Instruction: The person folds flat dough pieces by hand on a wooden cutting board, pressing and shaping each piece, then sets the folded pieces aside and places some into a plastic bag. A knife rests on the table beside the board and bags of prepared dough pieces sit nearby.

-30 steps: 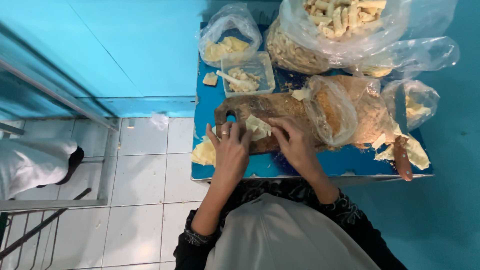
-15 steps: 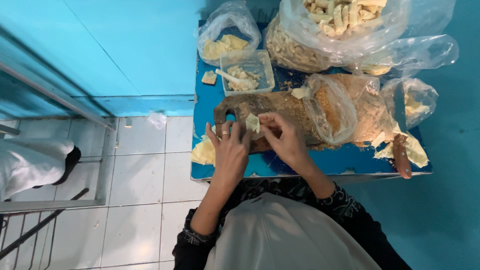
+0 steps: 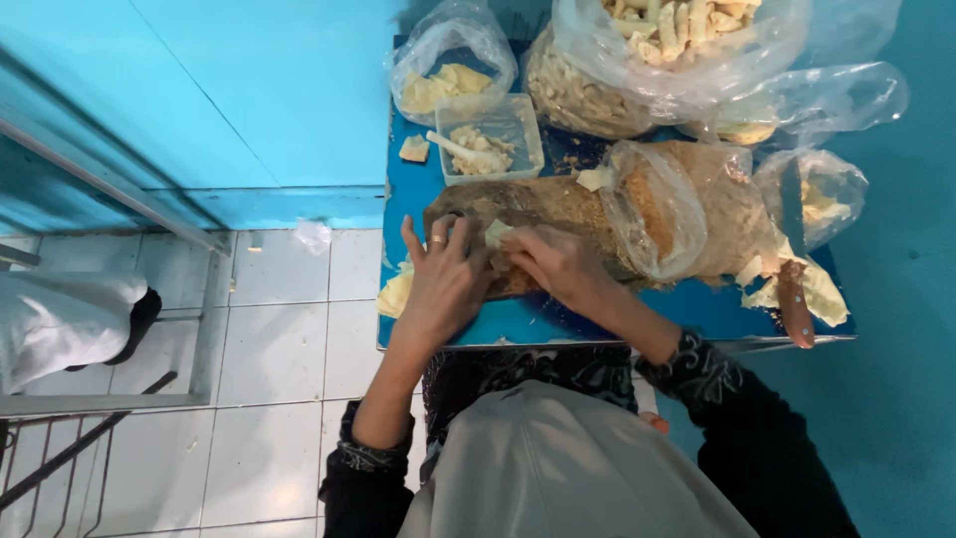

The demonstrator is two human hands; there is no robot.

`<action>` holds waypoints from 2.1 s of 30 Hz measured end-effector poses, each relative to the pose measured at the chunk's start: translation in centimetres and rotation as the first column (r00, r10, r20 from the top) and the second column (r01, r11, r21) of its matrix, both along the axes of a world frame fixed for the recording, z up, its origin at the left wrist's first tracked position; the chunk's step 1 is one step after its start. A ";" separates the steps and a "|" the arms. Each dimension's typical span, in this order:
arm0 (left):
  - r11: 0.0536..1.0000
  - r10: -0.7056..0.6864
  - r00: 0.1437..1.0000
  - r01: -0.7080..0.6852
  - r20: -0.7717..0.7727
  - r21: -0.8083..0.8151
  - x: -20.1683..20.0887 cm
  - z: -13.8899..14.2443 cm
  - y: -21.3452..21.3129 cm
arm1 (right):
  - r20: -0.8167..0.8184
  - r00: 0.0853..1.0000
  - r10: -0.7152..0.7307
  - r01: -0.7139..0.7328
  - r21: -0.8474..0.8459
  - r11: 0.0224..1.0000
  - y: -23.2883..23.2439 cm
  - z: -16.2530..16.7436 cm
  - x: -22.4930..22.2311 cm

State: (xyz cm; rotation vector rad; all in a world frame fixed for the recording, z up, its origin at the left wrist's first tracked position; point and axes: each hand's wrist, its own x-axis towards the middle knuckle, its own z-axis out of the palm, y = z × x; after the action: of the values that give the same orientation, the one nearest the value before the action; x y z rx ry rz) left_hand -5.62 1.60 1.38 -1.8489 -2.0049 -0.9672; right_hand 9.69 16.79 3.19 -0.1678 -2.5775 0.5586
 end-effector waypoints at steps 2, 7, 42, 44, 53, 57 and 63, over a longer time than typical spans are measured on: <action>0.998 0.035 0.999 -0.036 -0.025 -0.045 -0.3 -0.2 0.8 | -0.014 0.999 0.052 -0.053 -0.035 0.998 1.0 0.5 -1.2; 0.990 0.111 0.988 -0.120 -0.110 -0.080 -0.8 -0.9 2.5 | 0.015 0.998 0.067 -0.065 -0.107 0.992 1.6 1.2 -1.2; 0.985 0.173 0.941 -0.164 0.292 -0.055 0.3 -0.4 2.3 | 0.045 0.985 -0.166 0.169 -0.085 0.982 1.7 -0.1 -1.6; 0.979 0.203 0.934 -0.193 0.293 -0.063 0.4 -0.2 2.4 | 0.013 0.990 -0.140 0.140 -0.099 0.985 1.4 -0.2 -1.2; 0.977 0.209 0.972 -0.213 0.109 0.029 1.1 0.1 1.8 | 0.052 0.963 -0.263 0.263 0.009 0.965 1.5 -0.7 -1.4; 0.976 0.212 0.977 -0.213 0.020 0.052 1.3 -0.4 2.0 | -0.063 0.981 -0.186 0.182 -0.056 0.982 2.0 -0.4 -1.4; 0.976 0.215 0.975 -0.216 0.058 0.004 1.4 -0.2 2.1 | -0.066 0.975 -0.213 0.221 0.143 0.965 0.4 0.2 -0.7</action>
State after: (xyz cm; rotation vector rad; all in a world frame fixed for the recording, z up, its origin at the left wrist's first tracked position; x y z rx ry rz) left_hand -4.22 3.65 1.16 -1.5731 -2.1749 -0.9755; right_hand 8.96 17.23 3.34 -0.3748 -2.4985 0.2834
